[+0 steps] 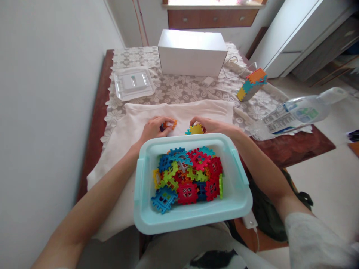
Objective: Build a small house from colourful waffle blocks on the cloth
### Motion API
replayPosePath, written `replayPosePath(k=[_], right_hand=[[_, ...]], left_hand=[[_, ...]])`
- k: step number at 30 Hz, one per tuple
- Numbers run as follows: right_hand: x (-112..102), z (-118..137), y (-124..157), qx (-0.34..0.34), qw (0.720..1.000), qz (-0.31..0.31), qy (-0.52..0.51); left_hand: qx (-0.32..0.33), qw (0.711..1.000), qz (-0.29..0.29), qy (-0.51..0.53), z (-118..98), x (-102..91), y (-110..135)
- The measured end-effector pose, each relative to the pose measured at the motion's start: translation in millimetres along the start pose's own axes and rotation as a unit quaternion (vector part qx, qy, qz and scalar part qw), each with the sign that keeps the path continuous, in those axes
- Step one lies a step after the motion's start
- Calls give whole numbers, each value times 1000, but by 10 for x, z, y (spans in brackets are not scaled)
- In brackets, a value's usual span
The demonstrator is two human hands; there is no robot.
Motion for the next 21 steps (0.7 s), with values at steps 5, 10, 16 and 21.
replayPosePath(k=[5,10,16,21], right_hand=[[18,113,-5,14,999,19,-47],[-10,208,2,17,996,14,-91],[-309,284,40,-4,978,-101,-181],[-395,398,99,-109,918,-201,-325]], left_hand=[[-1,1000,-2,8,-12,-1,9],[-3,1000,-12,11,-17,9,21],[2,1000,-13,16,10,28,21],[-1,1000,-13,10,2,28,28]])
Point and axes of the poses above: each hand's wrist, its own y-axis away from the middle knuckle, its own x-axis out of the palm, z = x × y, the point moved 3 cm from there along -y, towards the middle knuckle, and after that the axes turned 4 degrees about -y, right-handed, at the moved point
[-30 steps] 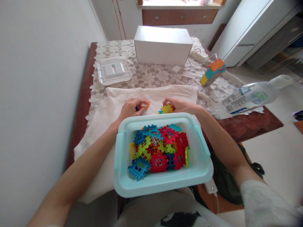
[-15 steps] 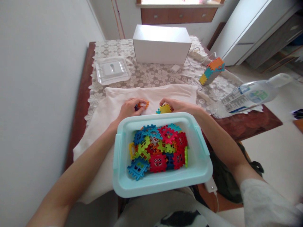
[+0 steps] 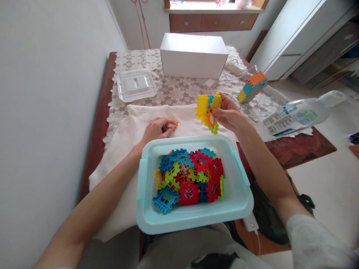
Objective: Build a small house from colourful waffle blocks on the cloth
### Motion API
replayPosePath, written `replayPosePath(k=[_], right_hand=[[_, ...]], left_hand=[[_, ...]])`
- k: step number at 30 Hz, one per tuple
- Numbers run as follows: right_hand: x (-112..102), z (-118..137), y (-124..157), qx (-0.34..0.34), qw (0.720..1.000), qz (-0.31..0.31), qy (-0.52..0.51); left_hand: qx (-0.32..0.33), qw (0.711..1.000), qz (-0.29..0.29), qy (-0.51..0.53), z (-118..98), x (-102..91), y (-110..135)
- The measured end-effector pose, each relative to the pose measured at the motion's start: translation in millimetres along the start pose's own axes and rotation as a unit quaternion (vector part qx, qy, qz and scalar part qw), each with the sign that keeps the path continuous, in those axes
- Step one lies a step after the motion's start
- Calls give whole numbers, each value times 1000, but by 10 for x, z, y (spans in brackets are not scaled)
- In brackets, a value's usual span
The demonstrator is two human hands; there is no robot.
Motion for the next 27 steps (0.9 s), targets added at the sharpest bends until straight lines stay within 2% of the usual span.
replayPosePath(k=[2,6,8,12,13,15,18,19,20,21,23,25,27], right_hand=[[99,47,61,-3,999,17,-29],[250,150,168,-6,999,43,-21],[250,188,184,-16,999,30,-21],[217,267,213,-52,997,-37,-35],[243,295,231,-57,997,-33,-33],[362,352,280,-40,998,41,-22],[589,375,352,11,972,234,0],[628,353,351,17,963,270,2],[636,312,325,12,961,275,1],[615,250,275,-2,968,251,-3],[506,57,143,-20,989,144,10],[403,-179,36,-25,995,67,65],[363,-383,-10,-53,986,52,147]], left_hand=[[1,1000,2,2,-15,-5,3],[0,1000,1,3,-45,-20,5],[-4,1000,1,3,-50,-24,5],[-7,1000,3,8,-49,-28,7],[-8,1000,3,9,-50,-31,7],[-12,1000,3,10,-54,-37,8],[-11,1000,1,12,-72,-43,6],[-11,1000,-1,15,-79,-44,5],[-11,1000,-3,20,-85,-43,4],[-12,1000,-7,27,-90,-42,2],[-19,999,-18,40,-93,-42,1],[-34,997,-39,54,-88,-52,3],[-52,994,-65,71,-77,-73,6]])
Point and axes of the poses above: each hand's wrist, its own y-axis away from the middle knuckle, its own x-axis out of the palm, z = x × y, the point moved 3 cm from there along -y, towards the middle knuckle, and after that the axes turned 4 degrees about -y, right-handed, at the moved point
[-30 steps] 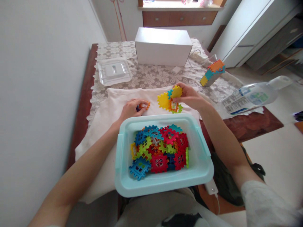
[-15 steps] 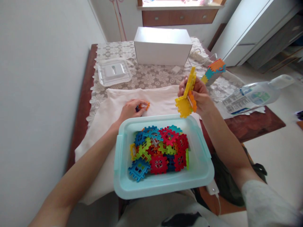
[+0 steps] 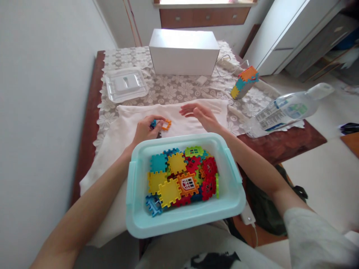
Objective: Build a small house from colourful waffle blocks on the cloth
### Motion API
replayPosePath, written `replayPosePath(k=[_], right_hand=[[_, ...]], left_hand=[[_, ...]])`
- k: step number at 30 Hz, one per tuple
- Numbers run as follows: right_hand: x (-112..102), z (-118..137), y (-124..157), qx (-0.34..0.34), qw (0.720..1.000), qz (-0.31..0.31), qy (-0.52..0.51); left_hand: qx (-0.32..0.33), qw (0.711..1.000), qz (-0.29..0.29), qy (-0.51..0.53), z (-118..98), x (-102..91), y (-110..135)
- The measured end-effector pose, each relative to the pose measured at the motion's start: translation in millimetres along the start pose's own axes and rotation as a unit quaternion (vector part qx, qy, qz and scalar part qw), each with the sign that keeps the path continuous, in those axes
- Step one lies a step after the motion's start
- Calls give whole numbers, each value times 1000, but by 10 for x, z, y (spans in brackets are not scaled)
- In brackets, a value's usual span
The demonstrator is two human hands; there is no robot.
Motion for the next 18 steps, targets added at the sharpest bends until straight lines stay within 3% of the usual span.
replayPosePath(k=[3,8,12,18], right_hand=[[136,-196,52,-28,987,72,138],[344,-320,133,-31,929,228,290],[347,-317,82,-44,925,227,302],[376,-254,154,-77,926,222,294]], left_hand=[[-9,999,-37,12,10,-33,-6],[6,997,-51,-53,45,-10,-28],[5,1000,-5,-23,59,22,-25],[-36,994,-36,100,49,-17,-38]])
Point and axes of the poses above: each hand's wrist, its own y-axis away from the middle knuckle, its own x-axis out of the palm, z = x × y, the point moved 3 cm from there along -y, towards the middle knuckle, and after that the axes turned 4 degrees about -y, right-handed, at the moved point
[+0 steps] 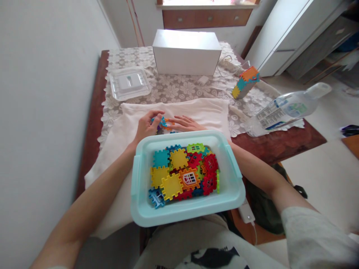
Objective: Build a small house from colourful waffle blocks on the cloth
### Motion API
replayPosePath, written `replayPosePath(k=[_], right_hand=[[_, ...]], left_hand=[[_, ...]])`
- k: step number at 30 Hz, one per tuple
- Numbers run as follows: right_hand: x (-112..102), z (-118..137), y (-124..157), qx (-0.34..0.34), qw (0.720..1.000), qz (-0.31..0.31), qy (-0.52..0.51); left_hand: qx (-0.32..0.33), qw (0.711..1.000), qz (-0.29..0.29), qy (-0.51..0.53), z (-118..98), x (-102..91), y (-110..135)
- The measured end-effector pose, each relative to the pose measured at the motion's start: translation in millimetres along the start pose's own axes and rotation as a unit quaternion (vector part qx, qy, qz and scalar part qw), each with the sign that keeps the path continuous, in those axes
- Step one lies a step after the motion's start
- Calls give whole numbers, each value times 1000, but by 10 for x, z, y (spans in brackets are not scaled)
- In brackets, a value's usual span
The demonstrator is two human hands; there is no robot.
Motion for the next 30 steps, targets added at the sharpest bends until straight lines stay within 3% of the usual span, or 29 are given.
replayPosePath(k=[5,10,13,15,16,18,20,22,24,30], right_hand=[[21,55,-6,-3,999,47,-1],[-4,101,-21,-21,999,34,19],[12,39,-4,-49,998,25,18],[41,-48,1,-56,998,25,20],[58,-96,0,-51,998,26,24],[86,-181,-10,-25,999,22,35],[94,-229,-24,7,999,10,40],[83,-235,-38,31,999,1,35],[57,-225,-44,46,999,-4,24],[-9,-229,5,13,1000,6,20]], left_hand=[[-81,982,-49,165,122,-58,-84],[-117,963,14,241,191,-143,-165],[-88,974,99,186,111,-317,-222],[-28,982,172,70,5,-504,-240],[-8,971,239,-4,-43,-584,-225],[9,921,368,-130,-116,-713,-148],[12,863,441,-246,-163,-778,-53],[2,835,451,-314,-201,-766,11],[-8,832,444,-332,-227,-695,36],[24,887,355,-295,-130,-472,-68]])
Point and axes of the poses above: each hand's wrist, its own y-axis away from the middle knuckle, its own x-axis out of the palm, z = x × y, the point moved 3 cm from there along -y, towards the middle knuckle, and after that the axes turned 4 degrees about -y, right-handed, at the moved point
